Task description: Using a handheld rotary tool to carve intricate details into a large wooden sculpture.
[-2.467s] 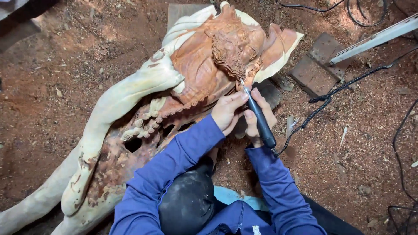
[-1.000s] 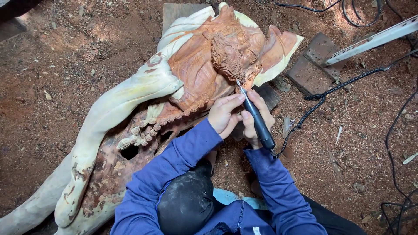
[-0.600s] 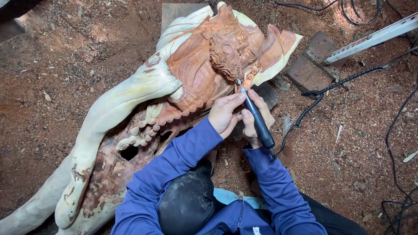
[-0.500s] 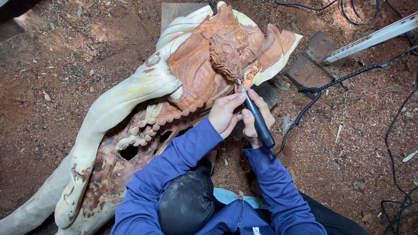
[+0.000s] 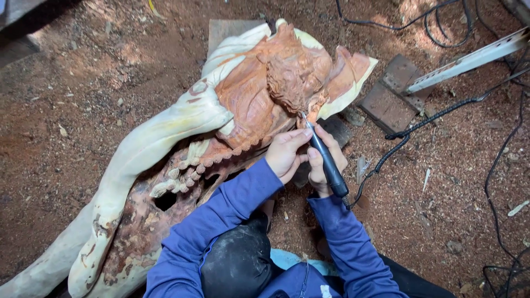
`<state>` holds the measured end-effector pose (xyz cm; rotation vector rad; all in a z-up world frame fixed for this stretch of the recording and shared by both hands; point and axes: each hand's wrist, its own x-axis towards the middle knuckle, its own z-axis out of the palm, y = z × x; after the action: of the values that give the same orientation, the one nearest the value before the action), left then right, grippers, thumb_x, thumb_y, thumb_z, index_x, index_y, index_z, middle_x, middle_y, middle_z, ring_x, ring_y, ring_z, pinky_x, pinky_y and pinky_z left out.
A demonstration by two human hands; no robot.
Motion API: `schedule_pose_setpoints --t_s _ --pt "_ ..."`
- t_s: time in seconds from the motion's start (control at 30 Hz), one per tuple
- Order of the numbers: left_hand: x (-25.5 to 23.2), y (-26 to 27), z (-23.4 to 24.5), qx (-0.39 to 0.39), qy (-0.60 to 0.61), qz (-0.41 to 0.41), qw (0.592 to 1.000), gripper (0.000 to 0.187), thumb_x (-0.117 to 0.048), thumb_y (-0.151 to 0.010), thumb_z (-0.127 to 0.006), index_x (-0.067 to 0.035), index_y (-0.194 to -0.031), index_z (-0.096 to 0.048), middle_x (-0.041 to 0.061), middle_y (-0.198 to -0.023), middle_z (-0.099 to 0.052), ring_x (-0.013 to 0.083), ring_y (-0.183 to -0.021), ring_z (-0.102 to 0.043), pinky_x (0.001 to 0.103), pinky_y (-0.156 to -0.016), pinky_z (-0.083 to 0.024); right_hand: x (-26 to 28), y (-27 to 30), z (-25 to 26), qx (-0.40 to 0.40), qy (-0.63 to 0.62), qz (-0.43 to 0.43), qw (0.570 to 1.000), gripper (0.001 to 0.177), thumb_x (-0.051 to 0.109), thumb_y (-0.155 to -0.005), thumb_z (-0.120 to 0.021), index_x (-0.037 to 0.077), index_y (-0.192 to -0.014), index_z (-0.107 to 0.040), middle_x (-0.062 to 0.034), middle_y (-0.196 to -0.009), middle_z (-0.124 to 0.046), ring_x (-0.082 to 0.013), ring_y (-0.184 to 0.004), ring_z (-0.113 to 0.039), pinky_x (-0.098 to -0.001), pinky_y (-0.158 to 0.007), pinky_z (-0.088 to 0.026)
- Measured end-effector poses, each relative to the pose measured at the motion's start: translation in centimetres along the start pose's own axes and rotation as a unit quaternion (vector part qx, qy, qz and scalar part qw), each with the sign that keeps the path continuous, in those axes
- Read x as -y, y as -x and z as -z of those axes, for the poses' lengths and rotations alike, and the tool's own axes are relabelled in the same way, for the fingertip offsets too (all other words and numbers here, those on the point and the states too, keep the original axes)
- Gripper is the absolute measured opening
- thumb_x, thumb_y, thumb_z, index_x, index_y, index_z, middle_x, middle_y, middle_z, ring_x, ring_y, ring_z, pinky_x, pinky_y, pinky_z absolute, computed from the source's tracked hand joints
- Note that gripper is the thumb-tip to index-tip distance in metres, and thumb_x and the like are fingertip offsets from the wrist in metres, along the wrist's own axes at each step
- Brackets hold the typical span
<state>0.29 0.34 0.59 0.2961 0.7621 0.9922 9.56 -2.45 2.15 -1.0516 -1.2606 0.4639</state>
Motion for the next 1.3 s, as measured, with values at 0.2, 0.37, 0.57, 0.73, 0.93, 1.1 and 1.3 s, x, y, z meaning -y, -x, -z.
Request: schedule_pose_setpoints --t_s 0.2,0.37,0.57,0.73,0.93,1.1,1.3 --pt "-0.6 0.3 -0.6 -0.012 -0.01 0.014 1.0 0.03 -0.017 -0.096 -0.071 0.005 -0.116 -0.07 0.009 -0.087 -0.069 0.0132 -0.077 -0.068 0.032 -0.067 -0.066 -0.1 0.3 0.0 -0.023 -0.002 -0.006 1.0 0.042 0.023 -0.091 -0.069 -0.008 -0.119 -0.07 -0.0264 -0.106 -0.074 -0.0293 -0.09 -0.075 -0.0327 -0.071 -0.06" --pt "-0.7 0.6 -0.7 -0.008 -0.018 0.005 1.0 0.029 -0.019 -0.096 -0.071 0.004 -0.113 -0.071 0.004 -0.086 -0.067 0.0106 -0.077 -0.066 0.029 -0.068 -0.065 0.4 0.1 0.0 -0.022 -0.015 -0.012 1.0 0.041 0.022 -0.092 -0.069 -0.008 -0.119 -0.07 -0.027 -0.108 -0.074 -0.0283 -0.093 -0.074 -0.0341 -0.074 -0.06" --pt "-1.3 1.3 -0.7 0.025 -0.017 -0.022 0.999 0.022 -0.017 -0.093 -0.074 0.0 -0.107 -0.075 0.008 -0.085 -0.071 0.0122 -0.079 -0.069 0.03 -0.067 -0.065 1.0 0.3 0.1 0.009 -0.005 0.0 1.0 0.049 0.033 -0.092 -0.07 -0.004 -0.125 -0.069 -0.02 -0.103 -0.073 -0.0204 -0.087 -0.07 -0.0333 -0.073 -0.057" --pt "-2.2 1.3 -0.3 0.035 0.033 -0.029 0.998 0.019 -0.015 -0.095 -0.071 0.001 -0.105 -0.075 0.008 -0.086 -0.07 0.0138 -0.082 -0.067 0.034 -0.074 -0.064 1.2 -0.7 -0.6 0.039 -0.021 0.014 0.999 0.048 0.027 -0.089 -0.072 -0.006 -0.124 -0.07 -0.0194 -0.1 -0.071 -0.021 -0.081 -0.068 -0.0336 -0.07 -0.055" --pt "-3.1 1.8 -0.8 0.041 0.063 -0.034 0.997 0.019 -0.016 -0.096 -0.069 0.0 -0.104 -0.074 0.007 -0.085 -0.068 0.0136 -0.084 -0.066 0.034 -0.076 -0.064 0.9 -0.9 -0.5 0.057 -0.032 -0.004 0.998 0.045 0.024 -0.089 -0.072 -0.005 -0.123 -0.069 -0.0172 -0.097 -0.07 -0.0177 -0.063 -0.068 -0.0293 -0.056 -0.054" --pt "-3.1 1.9 -1.0 0.033 0.052 -0.032 0.998 0.019 -0.016 -0.095 -0.07 0.0 -0.104 -0.075 0.007 -0.086 -0.068 0.0144 -0.087 -0.066 0.036 -0.079 -0.064 0.3 -0.7 -0.4 0.059 -0.029 -0.006 0.998 0.043 0.023 -0.09 -0.072 -0.004 -0.124 -0.069 -0.0163 -0.097 -0.07 -0.0167 -0.059 -0.067 -0.0289 -0.053 -0.054" --pt "-2.3 1.5 -0.5 0.037 0.027 -0.027 0.999 0.019 -0.017 -0.096 -0.07 -0.001 -0.104 -0.075 0.006 -0.088 -0.069 0.0115 -0.087 -0.064 0.036 -0.08 -0.063 0.5 -0.2 -0.7 0.03 -0.008 0.025 0.999 0.045 0.026 -0.092 -0.07 -0.006 -0.124 -0.069 -0.0183 -0.095 -0.069 -0.0194 -0.076 -0.068 -0.0369 -0.074 -0.057"
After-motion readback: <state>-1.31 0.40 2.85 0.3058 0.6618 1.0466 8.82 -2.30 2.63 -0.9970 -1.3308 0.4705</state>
